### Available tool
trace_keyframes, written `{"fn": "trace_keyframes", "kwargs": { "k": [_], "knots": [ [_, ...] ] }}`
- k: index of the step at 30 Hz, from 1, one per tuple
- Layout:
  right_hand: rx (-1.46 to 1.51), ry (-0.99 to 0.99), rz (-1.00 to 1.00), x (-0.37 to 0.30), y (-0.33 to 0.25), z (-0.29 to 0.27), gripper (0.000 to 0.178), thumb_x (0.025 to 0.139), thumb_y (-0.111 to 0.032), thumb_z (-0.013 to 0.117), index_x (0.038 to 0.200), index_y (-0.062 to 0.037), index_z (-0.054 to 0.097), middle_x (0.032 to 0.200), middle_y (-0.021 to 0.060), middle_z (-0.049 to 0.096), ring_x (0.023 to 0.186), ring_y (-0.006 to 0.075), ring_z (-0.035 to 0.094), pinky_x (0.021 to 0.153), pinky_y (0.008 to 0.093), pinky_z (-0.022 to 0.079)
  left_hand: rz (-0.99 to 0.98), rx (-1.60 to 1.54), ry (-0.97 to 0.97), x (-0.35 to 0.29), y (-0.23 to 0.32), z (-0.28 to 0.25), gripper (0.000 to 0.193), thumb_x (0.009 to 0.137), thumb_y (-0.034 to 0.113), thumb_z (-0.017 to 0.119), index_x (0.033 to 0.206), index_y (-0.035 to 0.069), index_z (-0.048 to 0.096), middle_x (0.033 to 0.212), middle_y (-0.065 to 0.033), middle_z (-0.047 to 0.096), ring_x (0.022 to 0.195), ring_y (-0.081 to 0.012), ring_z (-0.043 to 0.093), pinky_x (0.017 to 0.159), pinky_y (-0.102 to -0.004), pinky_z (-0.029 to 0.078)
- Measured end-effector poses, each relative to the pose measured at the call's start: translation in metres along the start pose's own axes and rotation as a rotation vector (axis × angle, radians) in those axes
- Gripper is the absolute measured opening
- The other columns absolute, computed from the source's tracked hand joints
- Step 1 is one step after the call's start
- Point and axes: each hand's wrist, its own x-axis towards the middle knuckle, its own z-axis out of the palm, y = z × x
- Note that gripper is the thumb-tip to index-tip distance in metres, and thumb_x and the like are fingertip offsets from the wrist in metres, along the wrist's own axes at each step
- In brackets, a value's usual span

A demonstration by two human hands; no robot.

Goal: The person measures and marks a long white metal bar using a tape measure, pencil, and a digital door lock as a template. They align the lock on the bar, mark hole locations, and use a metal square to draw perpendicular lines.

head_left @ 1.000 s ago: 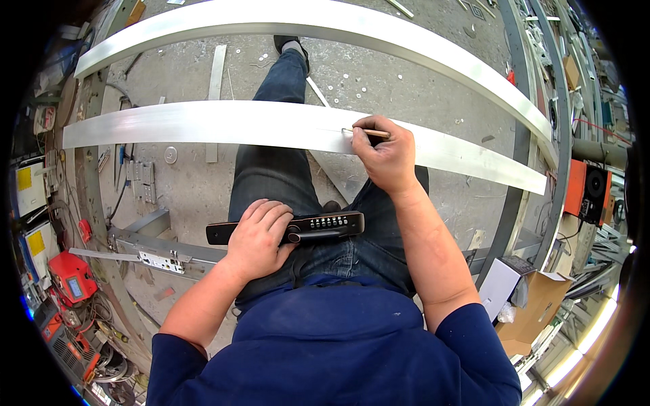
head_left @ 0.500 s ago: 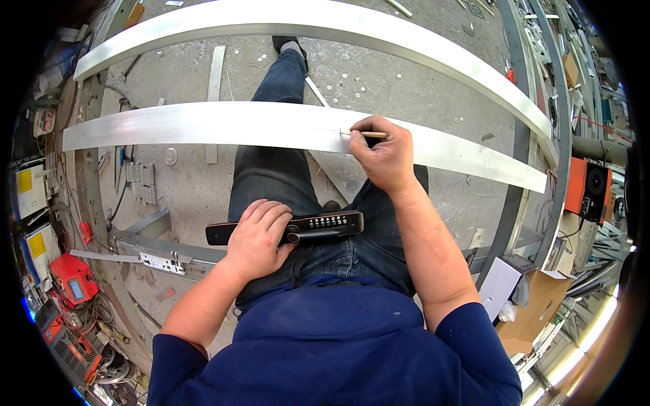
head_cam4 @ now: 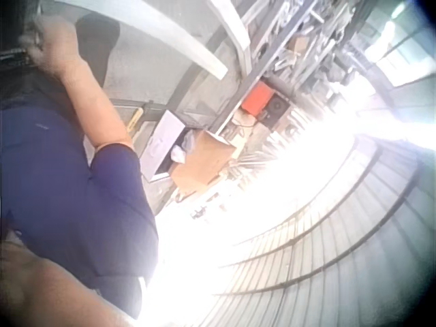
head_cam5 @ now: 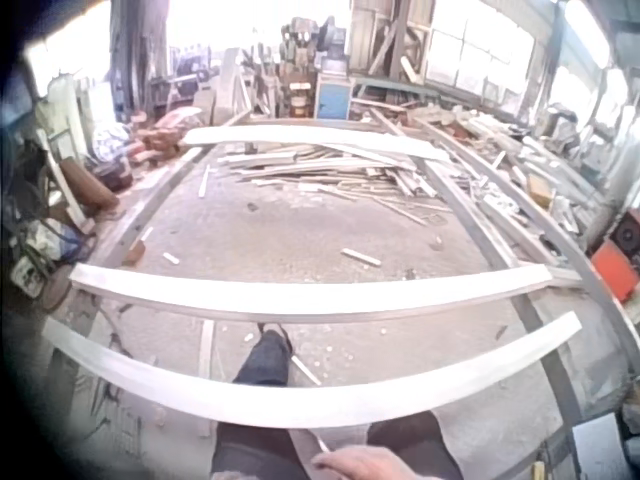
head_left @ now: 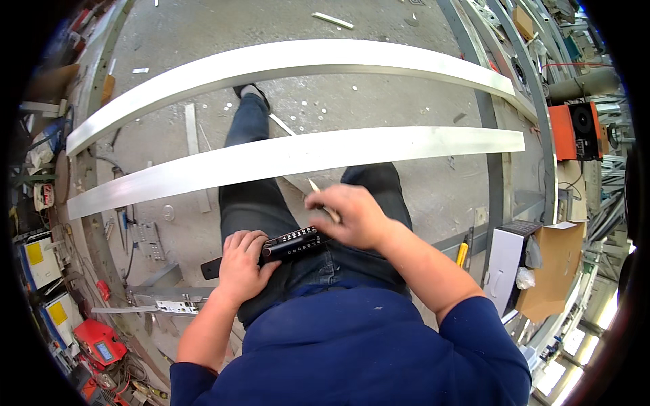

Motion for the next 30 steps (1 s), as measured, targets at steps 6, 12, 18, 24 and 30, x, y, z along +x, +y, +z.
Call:
{"fn": "trace_keyframes", "kwargs": {
  "k": [6,12,18,24,30],
  "knots": [
    [-0.103,-0.116,-0.1,-0.037,-0.02,-0.001,0.076,0.072,-0.024,0.089,0.138,-0.0023,0.056,0.113,0.0166,0.069,0.108,0.0358,0.066,0.098,0.0436,0.052,-0.162,-0.446,-0.247,0.002,0.012,-0.021,0.044,0.091,0.027,0.077,0.117,-0.006,0.067,0.111,-0.0192,0.068,0.103,-0.0343,0.062,0.094,-0.0409,0.049],
    [-0.103,-0.239,0.11,-0.067,-0.022,-0.023,0.048,0.078,-0.026,0.087,0.117,-0.0084,0.066,0.094,0.0134,0.072,0.089,0.035,0.069,0.08,0.0425,0.055,-0.284,-0.334,-0.557,0.021,0.04,-0.021,0.05,0.092,0.039,0.075,0.113,-0.007,0.071,0.107,-0.023,0.071,0.103,-0.0387,0.065,0.095,-0.0435,0.05],
    [-0.097,-0.059,0.398,-0.095,-0.03,-0.018,0.031,0.08,-0.026,0.088,0.098,-0.0057,0.072,0.083,0.0137,0.072,0.08,0.0342,0.071,0.071,0.04,0.056,0.036,0.12,-0.305,0.001,0.035,-0.023,0.029,0.096,0.03,0.066,0.107,0.005,0.076,0.125,-0.0103,0.066,0.121,-0.0317,0.058,0.105,-0.0424,0.045],
    [-0.128,-0.165,0.265,-0.091,-0.038,-0.017,0.034,0.08,-0.024,0.087,0.104,-0.0058,0.07,0.096,0.015,0.074,0.09,0.0344,0.071,0.078,0.0412,0.056,0.012,-0.047,-0.211,-0.033,0.011,-0.04,0.028,0.095,0.025,0.07,0.112,0.002,0.073,0.132,-0.0123,0.065,0.128,-0.0326,0.056,0.109,-0.0434,0.044],
    [0.016,-0.11,0.408,-0.101,-0.036,-0.019,0.041,0.071,-0.006,0.087,0.108,-0.0043,0.07,0.093,0.0104,0.072,0.078,0.0226,0.069,0.075,0.0322,0.054,-0.479,-0.109,0.319,-0.107,-0.084,-0.089,0.039,0.094,0.032,0.073,0.114,-0.002,0.072,0.116,-0.0188,0.073,0.109,-0.0352,0.068,0.095,-0.0425,0.053]
  ]
}}
